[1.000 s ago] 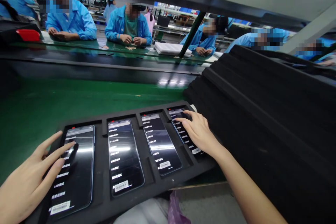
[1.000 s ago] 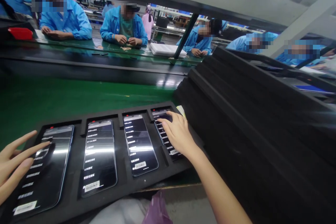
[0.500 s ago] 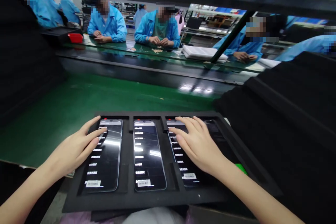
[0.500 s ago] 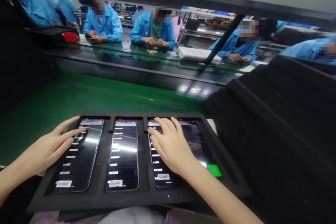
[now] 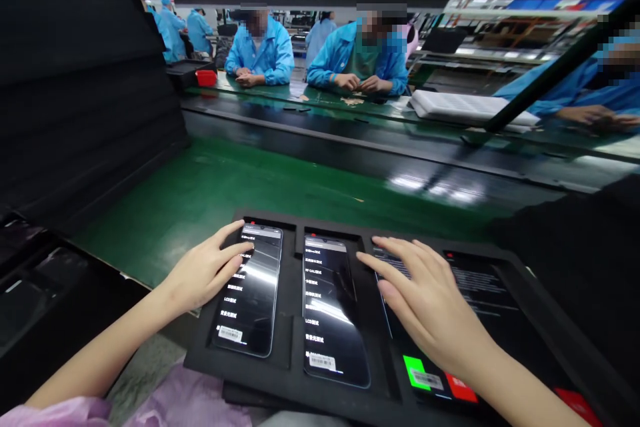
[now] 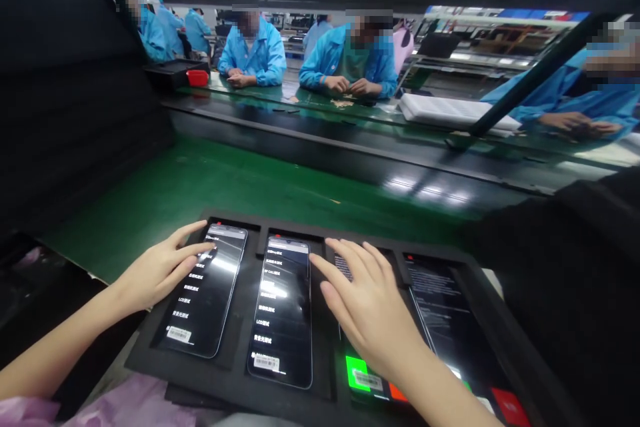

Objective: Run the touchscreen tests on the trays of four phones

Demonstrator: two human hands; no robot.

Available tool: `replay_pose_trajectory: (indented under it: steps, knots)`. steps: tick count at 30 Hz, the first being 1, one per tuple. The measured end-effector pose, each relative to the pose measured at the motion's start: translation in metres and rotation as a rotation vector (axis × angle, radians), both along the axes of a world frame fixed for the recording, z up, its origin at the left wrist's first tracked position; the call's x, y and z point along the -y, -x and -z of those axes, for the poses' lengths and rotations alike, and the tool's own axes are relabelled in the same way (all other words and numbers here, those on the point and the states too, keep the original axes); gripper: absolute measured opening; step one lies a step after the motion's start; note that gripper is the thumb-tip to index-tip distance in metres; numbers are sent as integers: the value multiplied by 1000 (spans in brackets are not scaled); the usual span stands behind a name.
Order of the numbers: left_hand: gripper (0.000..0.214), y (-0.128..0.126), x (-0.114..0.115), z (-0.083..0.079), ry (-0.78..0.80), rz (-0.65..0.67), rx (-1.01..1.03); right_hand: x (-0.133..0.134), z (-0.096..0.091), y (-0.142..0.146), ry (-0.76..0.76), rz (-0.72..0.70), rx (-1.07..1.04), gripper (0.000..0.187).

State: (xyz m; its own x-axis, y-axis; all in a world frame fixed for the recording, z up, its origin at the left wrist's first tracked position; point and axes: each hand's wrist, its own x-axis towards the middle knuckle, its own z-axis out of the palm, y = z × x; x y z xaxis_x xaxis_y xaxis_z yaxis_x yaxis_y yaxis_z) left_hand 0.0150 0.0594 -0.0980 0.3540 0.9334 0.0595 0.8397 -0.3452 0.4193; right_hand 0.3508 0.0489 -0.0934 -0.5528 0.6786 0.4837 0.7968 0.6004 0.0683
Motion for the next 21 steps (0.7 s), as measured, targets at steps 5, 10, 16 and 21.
replay_pose_trajectory:
  steps: [5,10,16,21]
  knots:
    - [43,3,22,20,118,-250,361,31,2,-2,-8,-48,-16,31]
    - [62,3,51,32,207,-217,549,55,13,14,123,-107,-12,31]
    - [70,2,57,31,211,-182,544,60,19,39,229,-172,-60,31]
    - [70,5,56,32,202,-194,554,63,19,21,168,-166,-42,30]
